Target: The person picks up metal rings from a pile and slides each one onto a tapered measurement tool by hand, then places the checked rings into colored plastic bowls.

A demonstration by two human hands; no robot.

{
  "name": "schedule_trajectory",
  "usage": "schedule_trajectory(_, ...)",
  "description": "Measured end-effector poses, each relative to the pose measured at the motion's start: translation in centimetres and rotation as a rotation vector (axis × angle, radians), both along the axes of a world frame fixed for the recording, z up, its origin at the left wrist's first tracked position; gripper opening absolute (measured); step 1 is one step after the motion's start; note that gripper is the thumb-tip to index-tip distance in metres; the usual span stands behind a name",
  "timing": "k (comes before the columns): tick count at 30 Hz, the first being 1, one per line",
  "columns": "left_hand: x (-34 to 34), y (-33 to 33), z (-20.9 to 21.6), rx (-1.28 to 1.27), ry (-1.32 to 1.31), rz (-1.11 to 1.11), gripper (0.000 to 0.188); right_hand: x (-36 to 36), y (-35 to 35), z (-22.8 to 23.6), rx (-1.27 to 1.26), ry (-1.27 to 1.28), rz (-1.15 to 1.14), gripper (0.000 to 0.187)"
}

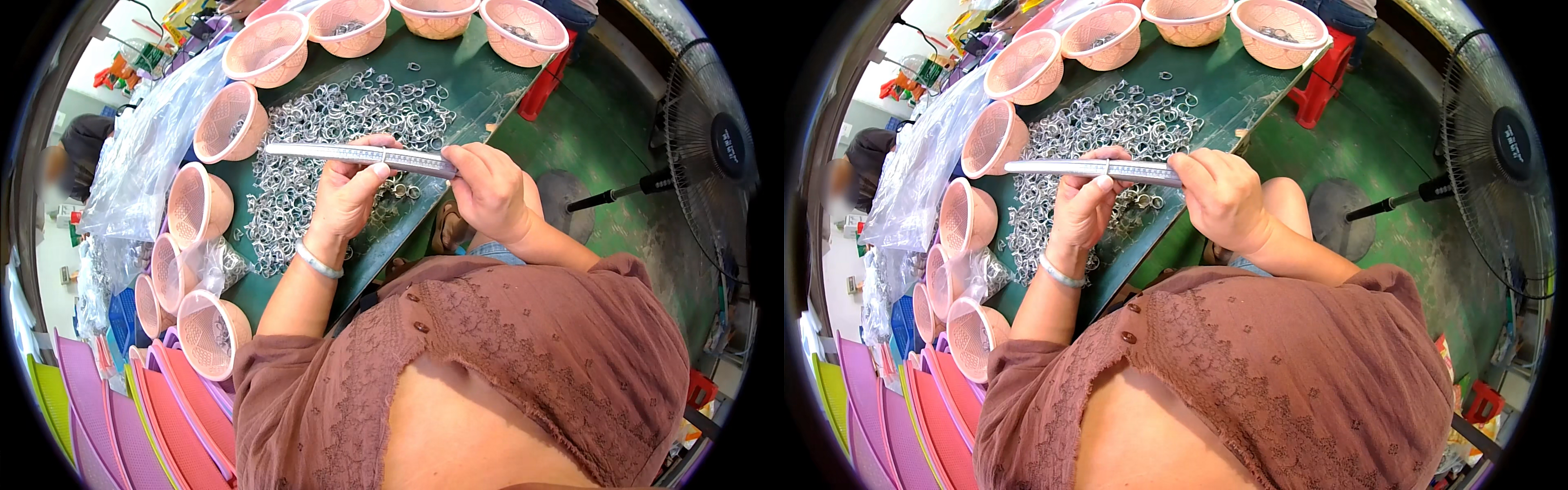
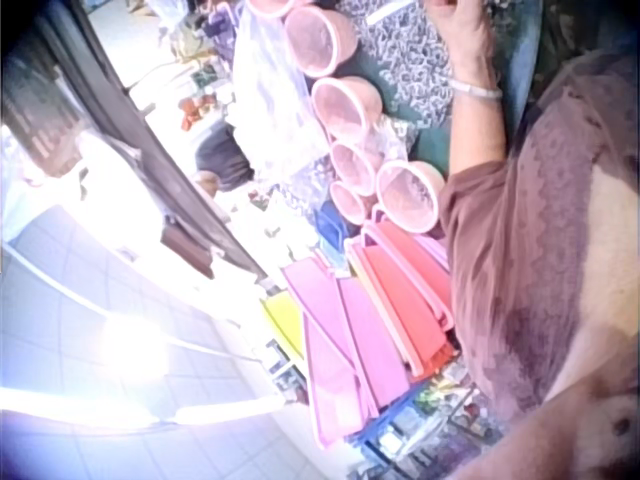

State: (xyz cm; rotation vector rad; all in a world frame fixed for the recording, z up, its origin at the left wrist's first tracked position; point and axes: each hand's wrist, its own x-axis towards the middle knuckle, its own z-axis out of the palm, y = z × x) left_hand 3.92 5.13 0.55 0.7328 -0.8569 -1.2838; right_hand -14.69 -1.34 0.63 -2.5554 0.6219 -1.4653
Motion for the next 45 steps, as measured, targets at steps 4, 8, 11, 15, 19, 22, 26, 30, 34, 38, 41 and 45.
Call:
schedule_trajectory(4, 0.3, 0.0, -0.4, 0.01, -0.04, 0.012, 0.032, 0.0, -0.1, 0.0, 0.012, 0.011, -0.001, 0.033)
schedule_trajectory(8, 0.0, 0.0, 0.0, 0.03, -0.065, 0.054, 0.033, 0.0, -0.1, 0.0, 0.023, 0.009, -0.008, 0.033)
schedule_trajectory(11, -0.3, -0.2, 0.1, -0.001, -0.05, 0.073, 0.03, 0.0, -0.1, -0.2, 0.072, 0.011, 0.006, 0.032)
schedule_trajectory(15, 0.4, -1.2, 0.0, 0.021, 0.039, 0.258, 0.018, -0.3, 0.0, 0.0, 0.189, 0.03, 0.018, 0.03)
schedule_trajectory(19, 4.6, -2.9, 0.8, 0.0, 0.229, 0.394, 0.015, -1.9, -0.5, -0.2, 0.432, -0.009, 0.034, 0.026)
schedule_trajectory(22, 7.3, -5.2, 0.1, 0.196, 0.321, 0.371, 0.016, -3.2, -1.5, -2.6, 0.758, -0.126, 0.13, 0.022)
schedule_trajectory(26, 9.4, -9.6, -0.3, 0.327, -0.046, 0.329, 0.022, -4.0, -2.5, -3.9, 0.906, -0.204, 0.075, 0.022)
schedule_trajectory(30, 8.8, -13.8, -0.3, 0.331, -1.405, 0.401, 0.032, -4.2, -3.3, -4.3, 0.949, -0.253, 0.085, 0.022)
schedule_trajectory(34, 7.7, -14.8, 1.2, 0.42, -1.928, 0.179, 0.035, -4.4, -3.6, -4.4, 0.973, -0.275, 0.091, 0.023)
schedule_trajectory(38, 8.7, -15.0, 0.5, 0.4, -1.882, 0.176, 0.032, -4.6, -4.0, -4.9, 0.954, -0.266, 0.1, 0.024)
schedule_trajectory(41, 9.3, -14.4, -0.1, 0.375, -1.738, 0.343, 0.033, -4.5, -4.1, -4.9, 0.975, -0.282, 0.108, 0.024)
schedule_trajectory(45, 9.2, -12.3, -0.6, 0.303, -0.656, 0.258, 0.024, -4.1, -4.1, -4.7, 0.976, -0.255, 0.12, 0.023)
